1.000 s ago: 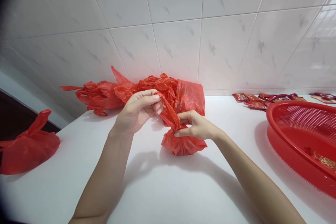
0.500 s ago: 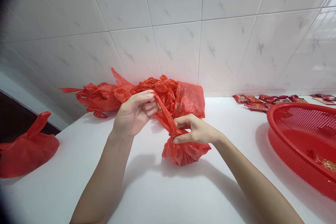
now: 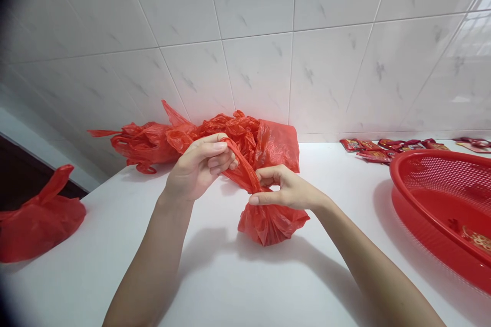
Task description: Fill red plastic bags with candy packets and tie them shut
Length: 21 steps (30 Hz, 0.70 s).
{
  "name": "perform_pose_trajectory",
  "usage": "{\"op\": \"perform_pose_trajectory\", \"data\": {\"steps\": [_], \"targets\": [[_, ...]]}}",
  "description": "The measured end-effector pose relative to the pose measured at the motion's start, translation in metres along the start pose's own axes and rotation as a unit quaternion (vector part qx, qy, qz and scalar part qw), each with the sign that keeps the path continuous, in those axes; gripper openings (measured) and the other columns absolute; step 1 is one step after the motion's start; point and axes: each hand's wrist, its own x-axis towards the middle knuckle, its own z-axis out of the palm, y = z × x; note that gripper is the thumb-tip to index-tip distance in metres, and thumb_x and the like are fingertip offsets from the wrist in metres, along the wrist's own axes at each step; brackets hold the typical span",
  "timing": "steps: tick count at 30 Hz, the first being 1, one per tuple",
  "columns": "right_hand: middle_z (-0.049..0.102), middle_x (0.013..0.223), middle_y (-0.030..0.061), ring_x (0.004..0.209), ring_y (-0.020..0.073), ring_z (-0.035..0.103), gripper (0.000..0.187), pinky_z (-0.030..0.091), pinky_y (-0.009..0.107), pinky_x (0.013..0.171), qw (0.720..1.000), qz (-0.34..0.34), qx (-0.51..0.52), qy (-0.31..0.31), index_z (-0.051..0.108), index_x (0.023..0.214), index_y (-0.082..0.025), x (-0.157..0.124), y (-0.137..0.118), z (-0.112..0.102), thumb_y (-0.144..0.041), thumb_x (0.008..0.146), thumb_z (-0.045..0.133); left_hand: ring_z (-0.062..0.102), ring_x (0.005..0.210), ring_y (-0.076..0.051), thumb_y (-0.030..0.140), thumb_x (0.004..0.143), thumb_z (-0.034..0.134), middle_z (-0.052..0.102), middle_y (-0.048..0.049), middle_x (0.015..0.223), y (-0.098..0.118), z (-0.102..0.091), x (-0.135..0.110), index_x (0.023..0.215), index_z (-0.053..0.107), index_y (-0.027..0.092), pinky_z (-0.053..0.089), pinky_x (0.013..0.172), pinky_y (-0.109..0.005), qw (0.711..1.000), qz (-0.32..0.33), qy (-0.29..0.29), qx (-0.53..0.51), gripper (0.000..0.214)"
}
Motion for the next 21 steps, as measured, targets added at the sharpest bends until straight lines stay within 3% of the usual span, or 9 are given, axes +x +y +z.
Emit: {"op": "perform_pose_trajectory", "data": {"steps": [5,12,16,18,21], "targets": [[0.058,0.075,-0.0014,0.072,0.0149,0.051,0.032,0.044,0.029,0.067,1.000,-0.003,-0.027,-0.009,0.064,0.078,-0.019,-0.001,-0.002,-0.003,-0.047,0.079,0.079,0.028,0.048,-0.007,0.033,0.077,0.069,0.028,0.0074,0.052,-0.002,-0.002,0.002,0.058,0.039,0.021,0.040,0.057,-0.026,1.000,-0.005,-0.014,0.010,0.038],[0.058,0.075,-0.0022,0.071,0.0141,0.052,0.011,0.043,0.028,0.067,0.997,0.007,-0.076,-0.019,0.063,0.077,-0.018,-0.001,-0.001,-0.005,-0.024,0.081,0.072,0.035,0.046,-0.007,0.031,0.074,0.072,0.039,0.0058,0.051,-0.002,-0.004,0.001,0.059,0.048,0.019,0.034,0.049,-0.024,0.999,0.016,-0.043,-0.001,0.031],[0.060,0.077,-0.0019,0.071,0.0145,0.054,0.004,0.046,0.028,0.068,0.996,0.000,-0.091,-0.008,0.066,0.081,-0.018,-0.003,-0.004,-0.008,-0.022,0.083,0.067,0.045,0.049,-0.009,0.030,0.075,0.073,0.049,0.0042,0.053,-0.002,-0.007,-0.001,0.064,0.054,0.019,0.039,0.051,-0.024,0.998,0.032,-0.057,-0.005,0.024],[0.068,0.088,0.0007,0.081,0.0179,0.061,0.007,0.050,0.031,0.075,0.993,-0.005,-0.120,0.000,0.070,0.089,-0.020,-0.006,-0.006,-0.011,-0.023,0.084,0.068,0.049,0.050,-0.010,0.031,0.076,0.073,0.052,0.0035,0.054,-0.002,-0.007,-0.001,0.066,0.056,0.018,0.042,0.052,-0.024,0.998,0.038,-0.049,-0.005,0.024],[0.072,0.118,0.0057,0.106,0.0263,0.066,0.028,0.053,0.040,0.095,0.984,-0.010,-0.175,0.014,0.071,0.113,-0.023,-0.013,-0.011,-0.019,-0.030,0.085,0.071,0.053,0.052,-0.010,0.033,0.076,0.075,0.055,0.0027,0.056,-0.002,-0.004,-0.001,0.066,0.057,0.018,0.045,0.053,-0.024,0.998,0.054,-0.032,-0.004,0.025]]}}
